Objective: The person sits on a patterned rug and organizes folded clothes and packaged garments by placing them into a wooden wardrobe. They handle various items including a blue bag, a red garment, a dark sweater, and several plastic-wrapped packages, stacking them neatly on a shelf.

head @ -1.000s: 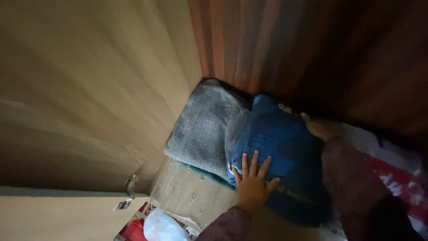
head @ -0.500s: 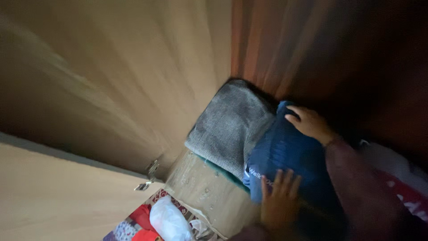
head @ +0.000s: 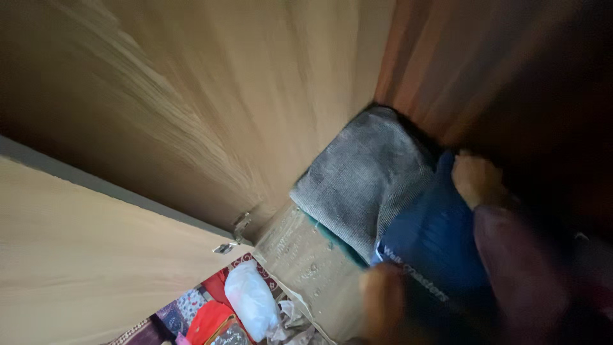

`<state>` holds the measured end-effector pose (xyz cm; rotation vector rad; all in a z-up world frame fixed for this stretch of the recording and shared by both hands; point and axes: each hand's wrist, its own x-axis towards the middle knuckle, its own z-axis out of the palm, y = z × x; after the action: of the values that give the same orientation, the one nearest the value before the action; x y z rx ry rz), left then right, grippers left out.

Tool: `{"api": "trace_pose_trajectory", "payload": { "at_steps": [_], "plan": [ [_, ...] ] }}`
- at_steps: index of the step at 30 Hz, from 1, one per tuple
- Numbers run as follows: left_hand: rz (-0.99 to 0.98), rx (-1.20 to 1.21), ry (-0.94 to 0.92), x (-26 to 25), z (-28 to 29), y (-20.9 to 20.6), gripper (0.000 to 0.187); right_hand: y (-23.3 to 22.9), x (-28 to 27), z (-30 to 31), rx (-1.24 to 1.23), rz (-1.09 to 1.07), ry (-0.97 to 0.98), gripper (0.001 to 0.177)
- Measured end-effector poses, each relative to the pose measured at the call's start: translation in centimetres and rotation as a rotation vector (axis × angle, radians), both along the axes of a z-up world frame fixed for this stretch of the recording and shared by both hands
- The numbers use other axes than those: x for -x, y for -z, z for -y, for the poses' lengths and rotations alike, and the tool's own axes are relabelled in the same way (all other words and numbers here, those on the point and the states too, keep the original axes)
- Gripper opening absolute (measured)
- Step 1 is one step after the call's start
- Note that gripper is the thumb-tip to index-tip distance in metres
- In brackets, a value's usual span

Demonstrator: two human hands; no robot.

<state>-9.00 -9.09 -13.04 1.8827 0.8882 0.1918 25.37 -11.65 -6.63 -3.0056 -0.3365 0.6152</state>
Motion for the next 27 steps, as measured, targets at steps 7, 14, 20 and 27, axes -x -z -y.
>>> {"api": "trace_pose_trajectory", "payload": {
  "at_steps": [7,14,20,27],
  "plan": [
    [-0.047,0.877,-0.438,-2.2,-7.3,3.1,0.062,4.3,-1.7,-5.9,0.325,-0.278,-0.279,0.097],
    [-0.038,1.027,-0.147,-2.0,-10.7,-0.3,0.067,11.8,-7.0,-2.4,0.166,-0.364,-0.363,0.093],
    [0.001,0.961,-0.396,-3.1,-8.6,1.2,0.074,5.7,-1.1,-2.1,-0.026,0.009,-0.257,0.046],
    [-0.182,0.574,-0.185,-2.0,-8.5,1.0,0.061,0.6,2.5,-5.3,0.364,0.186,-0.385,0.047]
  ]
}}
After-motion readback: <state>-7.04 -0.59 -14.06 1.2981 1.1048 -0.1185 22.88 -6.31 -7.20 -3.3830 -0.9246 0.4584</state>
